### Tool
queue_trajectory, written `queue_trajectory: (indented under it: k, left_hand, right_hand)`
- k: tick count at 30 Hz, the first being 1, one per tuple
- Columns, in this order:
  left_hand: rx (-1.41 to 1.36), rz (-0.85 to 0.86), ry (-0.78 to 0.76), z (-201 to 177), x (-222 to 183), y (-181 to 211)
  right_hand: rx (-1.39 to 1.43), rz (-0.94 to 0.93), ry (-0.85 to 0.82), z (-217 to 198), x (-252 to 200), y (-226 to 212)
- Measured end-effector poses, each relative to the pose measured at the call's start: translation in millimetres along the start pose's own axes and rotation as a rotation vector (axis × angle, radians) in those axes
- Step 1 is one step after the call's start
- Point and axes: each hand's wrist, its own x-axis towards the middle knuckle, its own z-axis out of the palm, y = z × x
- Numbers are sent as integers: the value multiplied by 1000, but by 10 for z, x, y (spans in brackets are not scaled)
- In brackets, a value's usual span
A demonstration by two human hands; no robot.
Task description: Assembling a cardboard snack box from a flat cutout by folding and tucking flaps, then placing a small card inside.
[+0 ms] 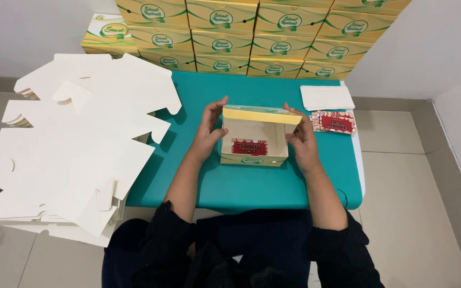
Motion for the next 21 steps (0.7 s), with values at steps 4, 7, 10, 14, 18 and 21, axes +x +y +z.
queue_trajectory:
  k: [4, 7, 10, 14, 18, 21]
  left_hand:
    - [43, 4, -1, 23, -12, 50]
    - [103, 24, 14, 44, -23, 96]
    - [177, 54, 47, 84, -36, 170]
    - [299, 84, 21, 70, -52, 214]
    - [412, 55, -17, 63, -104, 399]
    - [468, 77, 0, 63, -107, 372]
  right_hand:
    - [-53, -23, -3, 13, 17, -34]
    - [-94, -46, 17, -12, 21, -12]
    - [-141, -52, 7, -20, 16, -5]
    - [-119, -32, 10, -4, 28, -30]
    - [-195, -26, 12, 16, 5, -70]
    - [-254, -81, 35, 89, 16, -206]
